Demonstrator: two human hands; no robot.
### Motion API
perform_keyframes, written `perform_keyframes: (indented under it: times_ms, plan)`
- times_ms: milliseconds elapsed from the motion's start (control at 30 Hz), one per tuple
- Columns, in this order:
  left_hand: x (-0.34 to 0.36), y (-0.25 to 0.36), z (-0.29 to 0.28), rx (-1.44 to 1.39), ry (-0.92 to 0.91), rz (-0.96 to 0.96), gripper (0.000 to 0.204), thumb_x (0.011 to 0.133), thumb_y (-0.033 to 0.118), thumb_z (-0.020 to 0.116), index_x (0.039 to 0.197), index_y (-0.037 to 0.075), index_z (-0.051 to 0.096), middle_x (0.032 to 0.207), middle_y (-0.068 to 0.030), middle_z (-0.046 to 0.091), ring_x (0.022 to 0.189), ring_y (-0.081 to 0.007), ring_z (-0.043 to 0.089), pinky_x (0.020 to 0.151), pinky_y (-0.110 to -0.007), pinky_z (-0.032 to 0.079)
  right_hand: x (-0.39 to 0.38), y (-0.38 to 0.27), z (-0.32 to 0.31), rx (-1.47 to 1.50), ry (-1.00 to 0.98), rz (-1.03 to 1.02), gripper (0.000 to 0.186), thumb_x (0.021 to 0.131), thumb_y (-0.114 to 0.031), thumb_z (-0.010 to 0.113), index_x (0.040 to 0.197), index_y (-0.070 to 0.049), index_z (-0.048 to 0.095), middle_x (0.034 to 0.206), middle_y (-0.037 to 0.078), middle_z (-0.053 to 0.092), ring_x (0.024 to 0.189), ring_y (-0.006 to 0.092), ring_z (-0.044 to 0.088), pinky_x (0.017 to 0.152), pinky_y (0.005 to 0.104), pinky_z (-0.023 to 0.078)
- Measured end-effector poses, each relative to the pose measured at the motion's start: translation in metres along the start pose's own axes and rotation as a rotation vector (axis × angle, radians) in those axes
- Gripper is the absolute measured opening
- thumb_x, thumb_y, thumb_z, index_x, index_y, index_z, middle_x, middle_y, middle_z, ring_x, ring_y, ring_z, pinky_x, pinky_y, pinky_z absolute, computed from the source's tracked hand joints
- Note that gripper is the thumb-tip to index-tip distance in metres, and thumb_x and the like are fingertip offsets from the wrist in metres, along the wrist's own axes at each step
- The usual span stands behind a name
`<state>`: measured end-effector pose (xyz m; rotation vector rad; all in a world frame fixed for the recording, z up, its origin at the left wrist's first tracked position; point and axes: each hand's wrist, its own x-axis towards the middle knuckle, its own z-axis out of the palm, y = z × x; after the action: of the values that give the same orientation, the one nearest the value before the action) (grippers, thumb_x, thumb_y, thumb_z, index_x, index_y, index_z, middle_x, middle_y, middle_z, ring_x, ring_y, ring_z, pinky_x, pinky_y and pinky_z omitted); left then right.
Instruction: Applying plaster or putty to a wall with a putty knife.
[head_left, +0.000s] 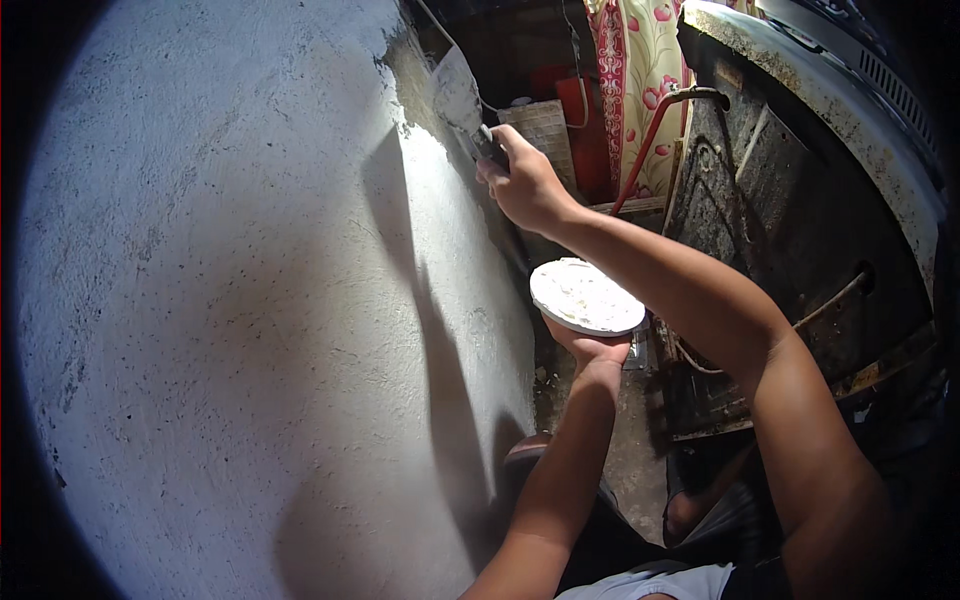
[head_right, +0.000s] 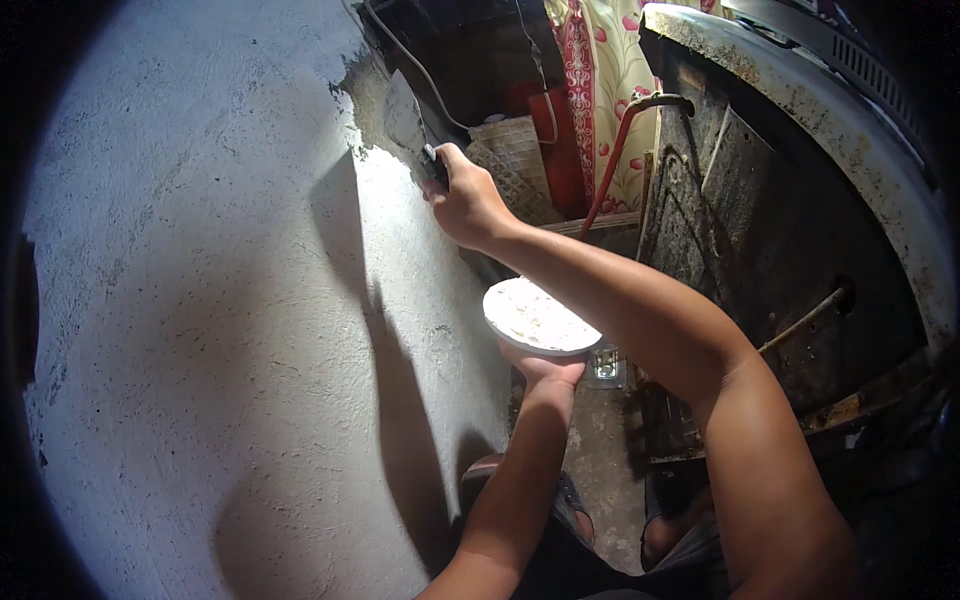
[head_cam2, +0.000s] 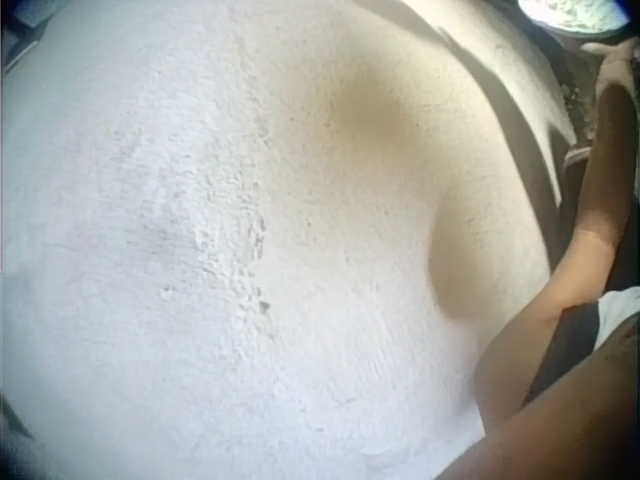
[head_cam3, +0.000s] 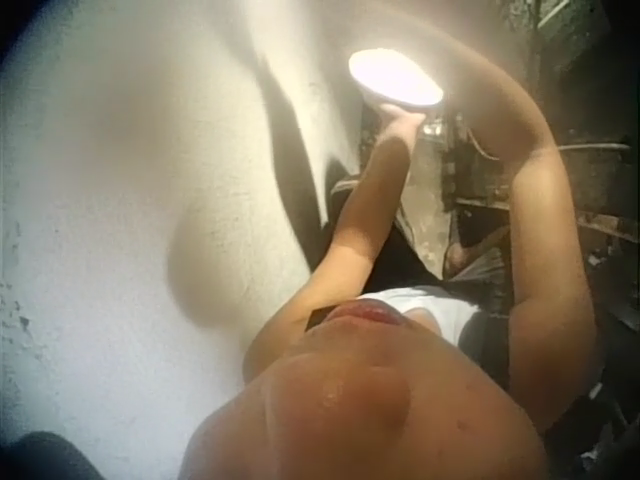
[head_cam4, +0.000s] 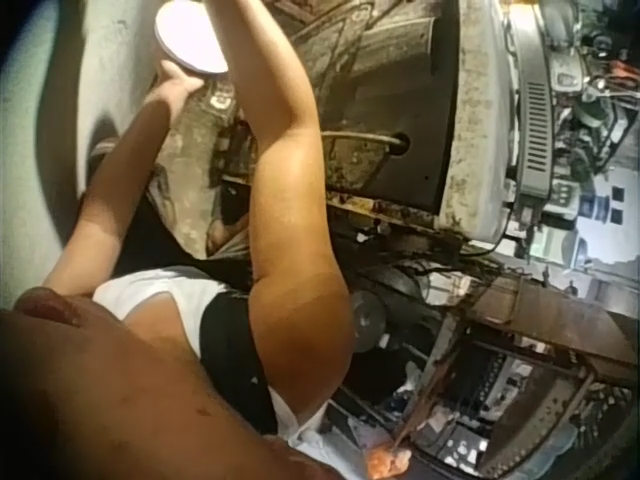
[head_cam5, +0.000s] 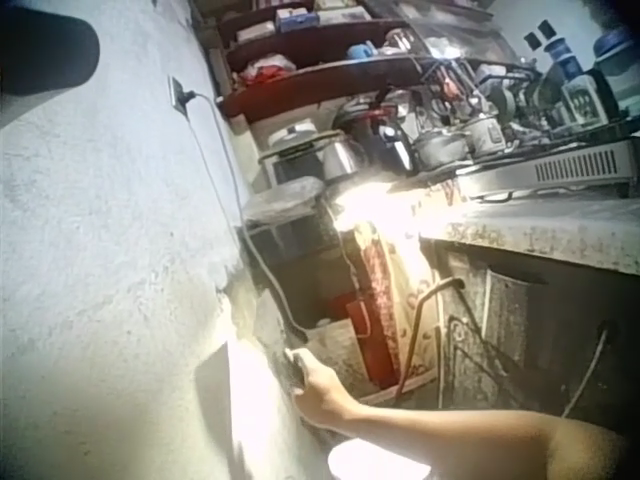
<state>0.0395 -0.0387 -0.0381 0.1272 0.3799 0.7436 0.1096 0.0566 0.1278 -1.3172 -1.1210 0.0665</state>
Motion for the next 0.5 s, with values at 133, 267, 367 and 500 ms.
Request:
perform_keyframes:
  times_ms: [133, 267, 367, 500]
  plan:
    - [-0.002, 0.004, 0.004, -0.012, -0.021, 0.017, 0.089, 0.090, 0.081, 0.035, 0.152, 0.018, 0.046, 0.155, -0.0065, 0.047, 0.142, -0.0329, 0.044, 0.116, -0.057, 0.035, 0.018, -0.007, 0.013, -0.128, 0.083, -0.045, 0.022, 0.095, -0.008, 0.063, 0.112, 0.004, 0.053, 0.091, 0.030, 0.068, 0.094, 0.0474, 0.068, 0.082, 0.0505, 0.052]
    - [-0.007, 0.002, 0.009, -0.027, -0.059, 0.028, 0.080, 0.092, 0.075, 0.040, 0.149, 0.019, 0.049, 0.150, -0.0052, 0.052, 0.138, -0.0296, 0.048, 0.114, -0.050, 0.039, 0.033, -0.003, 0.040, -0.318, 0.165, -0.270, 0.020, 0.095, -0.004, 0.063, 0.112, 0.003, 0.058, 0.095, 0.030, 0.068, 0.091, 0.0486, 0.067, 0.075, 0.0507, 0.054]
    - [-0.009, 0.004, 0.008, -0.065, -0.044, 0.021, 0.081, 0.094, 0.075, 0.039, 0.154, 0.020, 0.042, 0.153, -0.0047, 0.048, 0.140, -0.0291, 0.047, 0.114, -0.050, 0.039, 0.024, 0.003, 0.059, -0.370, 0.125, -0.312, 0.029, 0.093, 0.001, 0.059, 0.121, 0.005, 0.057, 0.097, 0.030, 0.067, 0.088, 0.0492, 0.067, 0.076, 0.0515, 0.055]
    - [-0.018, 0.013, 0.020, -0.065, -0.102, -0.075, 0.079, 0.096, 0.075, 0.037, 0.154, 0.023, 0.040, 0.149, -0.0029, 0.051, 0.138, -0.0281, 0.049, 0.113, -0.049, 0.042, -0.011, 0.012, 0.054, -0.391, 0.056, -0.328, 0.034, 0.092, 0.004, 0.056, 0.126, 0.006, 0.056, 0.100, 0.030, 0.067, 0.088, 0.0468, 0.069, 0.075, 0.0498, 0.057]
